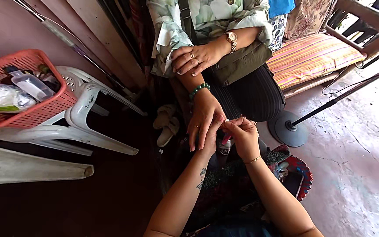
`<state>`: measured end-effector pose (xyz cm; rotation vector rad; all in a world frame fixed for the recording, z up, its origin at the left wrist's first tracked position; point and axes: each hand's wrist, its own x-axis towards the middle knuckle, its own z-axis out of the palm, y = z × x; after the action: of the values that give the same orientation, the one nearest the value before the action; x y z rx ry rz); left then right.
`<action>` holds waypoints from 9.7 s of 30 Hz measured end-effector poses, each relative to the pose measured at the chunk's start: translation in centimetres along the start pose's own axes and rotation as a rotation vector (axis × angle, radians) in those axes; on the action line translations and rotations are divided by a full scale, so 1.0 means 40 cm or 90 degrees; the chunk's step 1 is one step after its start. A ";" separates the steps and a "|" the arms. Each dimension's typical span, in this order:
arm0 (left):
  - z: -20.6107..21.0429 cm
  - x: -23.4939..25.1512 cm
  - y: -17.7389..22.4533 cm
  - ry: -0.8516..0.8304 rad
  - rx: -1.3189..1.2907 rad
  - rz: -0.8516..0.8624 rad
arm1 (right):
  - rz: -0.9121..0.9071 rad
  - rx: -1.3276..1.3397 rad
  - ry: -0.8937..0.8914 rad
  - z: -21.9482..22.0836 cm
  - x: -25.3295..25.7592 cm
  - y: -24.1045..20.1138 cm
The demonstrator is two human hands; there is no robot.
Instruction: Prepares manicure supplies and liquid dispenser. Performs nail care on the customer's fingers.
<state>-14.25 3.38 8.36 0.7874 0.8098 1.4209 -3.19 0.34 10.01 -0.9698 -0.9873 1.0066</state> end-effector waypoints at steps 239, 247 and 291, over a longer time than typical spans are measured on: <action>0.246 0.087 -0.008 -0.033 -0.015 -0.150 | -0.073 -0.152 0.139 -0.149 0.131 -0.110; 0.250 0.084 -0.010 -0.049 -0.021 -0.129 | 0.042 0.043 0.163 -0.144 0.149 -0.119; 0.249 0.085 -0.007 -0.066 -0.043 -0.149 | 0.033 0.087 0.178 -0.137 0.138 -0.101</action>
<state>-5.60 6.92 13.24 0.6858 0.7446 1.1826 4.11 3.71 13.50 -0.9951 -0.6554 0.9389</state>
